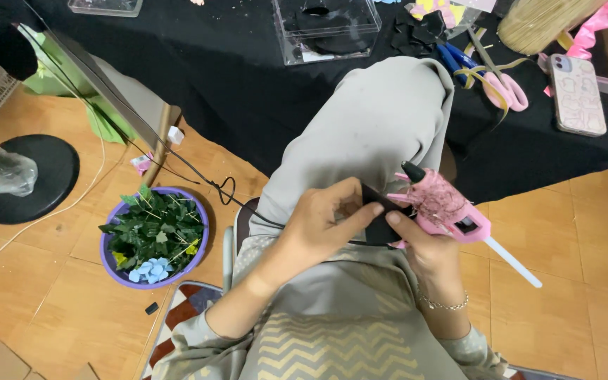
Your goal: The person uses a pink hot glue gun to apply adhesive to small black fabric pieces. They hold the fabric in their left hand and the glue gun in their right, repeatedly applying glue to the edges of the material while seated.
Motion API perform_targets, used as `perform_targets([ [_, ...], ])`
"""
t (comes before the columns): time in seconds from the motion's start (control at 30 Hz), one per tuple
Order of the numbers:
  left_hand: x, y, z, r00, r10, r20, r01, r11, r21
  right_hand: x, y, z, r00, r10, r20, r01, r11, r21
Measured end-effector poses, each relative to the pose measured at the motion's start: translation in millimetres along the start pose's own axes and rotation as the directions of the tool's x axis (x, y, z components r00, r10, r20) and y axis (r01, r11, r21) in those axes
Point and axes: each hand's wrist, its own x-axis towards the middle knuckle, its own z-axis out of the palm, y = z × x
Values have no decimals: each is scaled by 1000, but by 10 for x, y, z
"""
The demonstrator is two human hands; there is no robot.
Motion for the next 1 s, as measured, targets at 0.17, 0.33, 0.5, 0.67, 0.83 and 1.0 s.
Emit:
perform_targets([
  [0.17, -2, -6, -73, 998, -53, 34, 53, 999, 10, 74, 252, -81, 995, -99, 19, 97, 992, 83],
  [0.33, -6, -129, -119, 996, -74, 57, 76, 997, -19, 217, 686, -346, 983, -168, 68, 161, 982, 99],
  [0.5, 6, -73, -151, 999, -50, 1, 50, 987, -150, 225, 714, -337, 940, -270, 210, 184, 916, 356],
  [0.67, 30, -173, -217, 995, -42, -93, 21, 977, -213, 218, 225, -179, 852, -313, 420, 155, 916, 370],
  [0.83, 60, -491, -300, 987, -21, -158, -14, 975, -220, 270, 237, -403, 767, -301, 566, 228, 953, 198],
  [1.0, 44, -180, -331, 986, -3, -165, -30, 981, -194, 68, 129, -457, 816, -193, 545, 249, 968, -30],
])
